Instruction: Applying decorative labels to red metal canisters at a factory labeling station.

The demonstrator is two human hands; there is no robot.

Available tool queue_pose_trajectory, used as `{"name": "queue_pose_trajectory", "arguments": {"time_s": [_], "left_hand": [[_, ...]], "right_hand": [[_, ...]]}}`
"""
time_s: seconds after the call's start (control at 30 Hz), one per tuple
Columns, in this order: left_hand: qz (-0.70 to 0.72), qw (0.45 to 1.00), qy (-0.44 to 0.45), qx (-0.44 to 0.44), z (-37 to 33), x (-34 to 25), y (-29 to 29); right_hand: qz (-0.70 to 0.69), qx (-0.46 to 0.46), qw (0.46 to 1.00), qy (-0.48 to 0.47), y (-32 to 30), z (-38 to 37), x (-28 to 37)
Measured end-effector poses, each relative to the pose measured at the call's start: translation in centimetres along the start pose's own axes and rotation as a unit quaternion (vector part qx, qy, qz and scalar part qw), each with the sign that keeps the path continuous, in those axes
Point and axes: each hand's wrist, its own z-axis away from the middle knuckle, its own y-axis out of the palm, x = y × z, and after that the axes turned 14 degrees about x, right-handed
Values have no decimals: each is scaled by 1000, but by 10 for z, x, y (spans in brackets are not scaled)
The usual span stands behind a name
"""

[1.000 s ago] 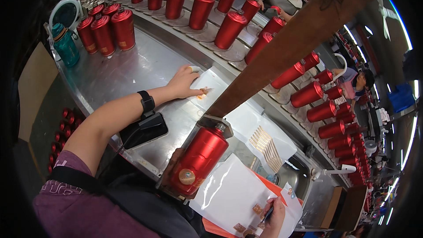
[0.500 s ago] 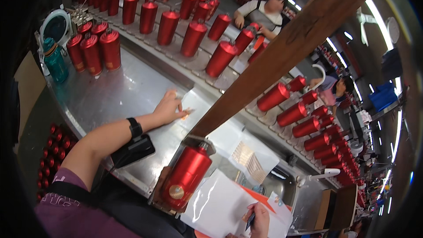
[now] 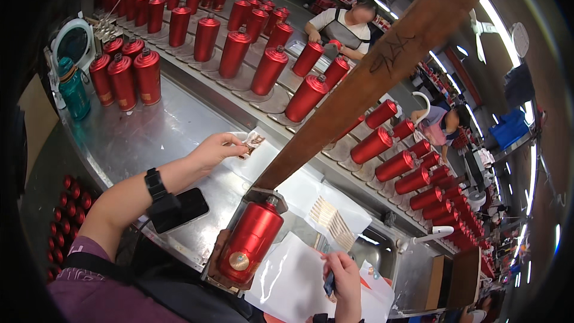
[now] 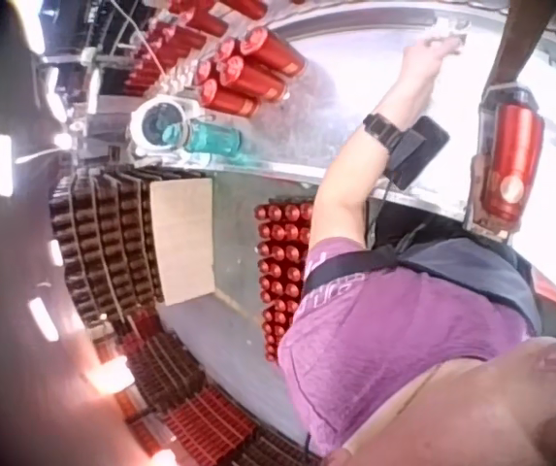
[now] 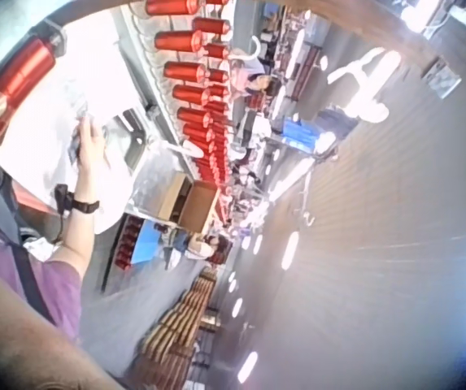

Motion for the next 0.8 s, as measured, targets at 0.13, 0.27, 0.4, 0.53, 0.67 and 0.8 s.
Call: {"name": "queue_pose_trajectory", "arguments": {"time_s": [0.13, 0.27, 0.4, 0.53, 0.67, 0.8], "left_hand": [[68, 996, 36, 56, 39, -48, 40], [167, 972, 55, 158, 74, -61, 74], [211, 956, 64, 193, 94, -69, 96], [233, 950, 73, 193, 104, -64, 104], [267, 935, 98, 210, 107, -49, 112], [261, 943, 68, 194, 109, -49, 122]], "right_hand": [[71, 93, 991, -66, 54, -24, 36], [45, 152, 978, -135, 123, -42, 67], [-15, 212, 962, -169, 148, -46, 64], [-51, 165, 971, -166, 154, -42, 56], [-98, 156, 969, -164, 161, -30, 54], [-71, 180, 971, -138, 142, -27, 46]]}}
